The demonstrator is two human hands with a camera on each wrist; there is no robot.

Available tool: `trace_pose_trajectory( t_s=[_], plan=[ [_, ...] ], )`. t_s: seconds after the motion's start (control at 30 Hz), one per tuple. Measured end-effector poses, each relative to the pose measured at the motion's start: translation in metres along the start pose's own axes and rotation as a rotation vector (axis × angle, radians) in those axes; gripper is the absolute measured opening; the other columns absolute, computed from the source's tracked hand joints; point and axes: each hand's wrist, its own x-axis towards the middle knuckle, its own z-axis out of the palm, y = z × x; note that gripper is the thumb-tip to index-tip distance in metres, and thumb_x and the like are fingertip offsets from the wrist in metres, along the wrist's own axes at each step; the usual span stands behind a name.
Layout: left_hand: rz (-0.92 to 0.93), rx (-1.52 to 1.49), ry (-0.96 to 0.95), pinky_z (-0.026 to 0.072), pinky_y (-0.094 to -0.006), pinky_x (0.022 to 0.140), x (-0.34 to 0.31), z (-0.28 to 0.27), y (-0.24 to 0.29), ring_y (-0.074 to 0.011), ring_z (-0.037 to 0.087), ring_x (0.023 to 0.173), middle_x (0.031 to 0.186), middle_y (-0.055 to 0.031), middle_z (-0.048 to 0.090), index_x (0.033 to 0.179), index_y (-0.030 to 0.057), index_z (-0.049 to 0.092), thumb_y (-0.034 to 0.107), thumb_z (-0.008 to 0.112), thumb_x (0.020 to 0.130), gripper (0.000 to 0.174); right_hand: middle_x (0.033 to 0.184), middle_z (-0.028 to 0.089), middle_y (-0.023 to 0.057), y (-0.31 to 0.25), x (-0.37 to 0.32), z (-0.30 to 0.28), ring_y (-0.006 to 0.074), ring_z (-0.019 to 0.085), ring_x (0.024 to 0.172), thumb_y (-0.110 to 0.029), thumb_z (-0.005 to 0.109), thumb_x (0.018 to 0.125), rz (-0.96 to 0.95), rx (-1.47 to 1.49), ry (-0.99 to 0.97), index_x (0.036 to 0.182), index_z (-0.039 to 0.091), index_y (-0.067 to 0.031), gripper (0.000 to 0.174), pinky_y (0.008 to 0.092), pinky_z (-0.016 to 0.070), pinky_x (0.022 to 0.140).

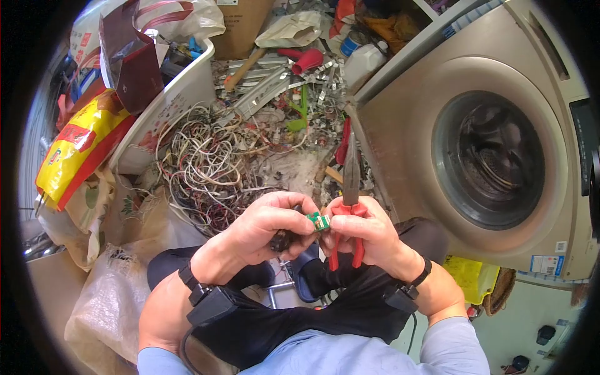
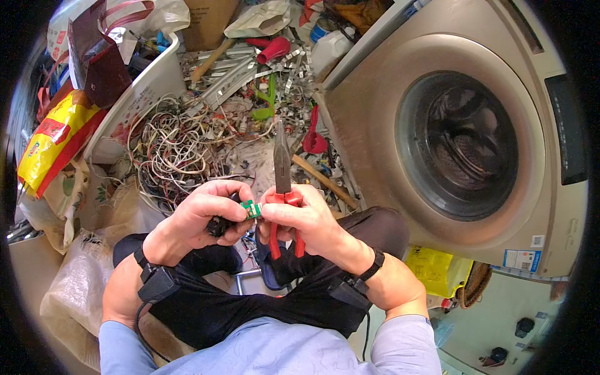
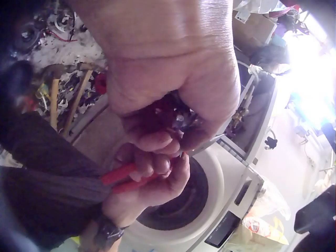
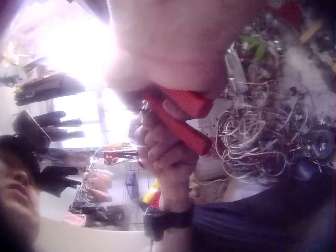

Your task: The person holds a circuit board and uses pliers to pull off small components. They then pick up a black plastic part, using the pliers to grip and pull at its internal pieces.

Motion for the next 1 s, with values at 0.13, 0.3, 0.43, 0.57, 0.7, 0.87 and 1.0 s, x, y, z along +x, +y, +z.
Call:
trace_pose_trajectory(
  t_s=[0.13,0.3,0.43,0.57,0.7,0.87,1.0],
  plan=[
    [0.017,0.013,-0.006,0.0403,-0.027,0.042,0.0,-0.002,0.0,-0.0157,0.056,0.053,0.076,-0.0118,0.065,0.099,0.0014,0.061,0.008,0.068,0.084,0.018,0.079,0.066,0.0133,0.0,0.002,0.0,0.0249,0.068,0.07,-0.02,0.069,0.092,0.049,-0.056,0.042,0.098,0.063,0.0024,0.023,0.0356,0.0552,0.062],
    [0.025,-0.072,-0.072,0.0444,-0.0262,0.044,-0.002,-0.002,0.001,-0.0148,0.061,0.06,0.084,-0.0111,0.068,0.105,-0.0029,0.062,0.007,0.068,0.089,0.02,0.075,0.069,0.0061,0.001,0.002,0.001,0.0114,0.065,0.064,-0.023,0.066,0.096,0.024,-0.014,0.031,0.097,0.066,-0.0025,0.021,0.0214,0.0398,0.051],
    [0.051,-0.032,-0.083,0.044,-0.0264,0.044,-0.002,-0.004,0.001,-0.0155,0.062,0.06,0.087,-0.0118,0.07,0.106,-0.003,0.063,0.007,0.069,0.088,0.021,0.076,0.069,0.0061,-0.002,0.003,0.002,0.0124,0.066,0.064,-0.022,0.065,0.096,0.045,0.013,0.047,0.096,0.065,-0.0027,0.019,0.0228,0.0436,0.052],
    [0.079,0.019,0.017,0.0431,-0.0268,0.044,0.0,-0.001,-0.002,-0.0164,0.062,0.059,0.085,-0.0124,0.07,0.105,-0.0013,0.064,0.009,0.07,0.087,0.021,0.077,0.068,0.0064,-0.007,0.005,0.002,0.0145,0.067,0.066,-0.022,0.065,0.096,0.095,0.064,0.073,0.095,0.065,-0.0023,0.02,0.0246,0.0493,0.056],
    [0.095,0.039,0.043,0.043,-0.0273,0.044,-0.001,0.001,0.0,-0.0169,0.063,0.058,0.084,-0.0122,0.072,0.105,0.0003,0.064,0.01,0.07,0.087,0.022,0.078,0.067,0.0067,-0.005,0.006,-0.002,0.017,0.068,0.067,-0.022,0.065,0.097,0.103,0.147,0.026,0.096,0.064,-0.0022,0.02,0.0262,0.0534,0.06],
    [0.128,0.025,0.027,0.044,-0.0277,0.045,0.002,-0.002,-0.002,-0.0178,0.065,0.059,0.086,-0.0134,0.072,0.106,0.0003,0.064,0.008,0.069,0.089,0.02,0.079,0.068,0.0068,0.001,0.01,-0.003,0.0174,0.068,0.068,-0.022,0.065,0.097,0.061,0.196,0.022,0.097,0.064,-0.0022,0.02,0.0263,0.0525,0.059],
    [0.147,0.004,0.056,0.0449,-0.0276,0.045,0.003,-0.001,-0.004,-0.0183,0.065,0.058,0.087,-0.014,0.072,0.107,0.0001,0.064,0.009,0.069,0.091,0.019,0.079,0.067,0.0056,-0.003,0.011,0.001,0.0147,0.065,0.067,-0.02,0.065,0.098,-0.005,0.13,0.073,0.096,0.063,-0.0024,0.018,0.0237,0.0472,0.055]
  ],
)
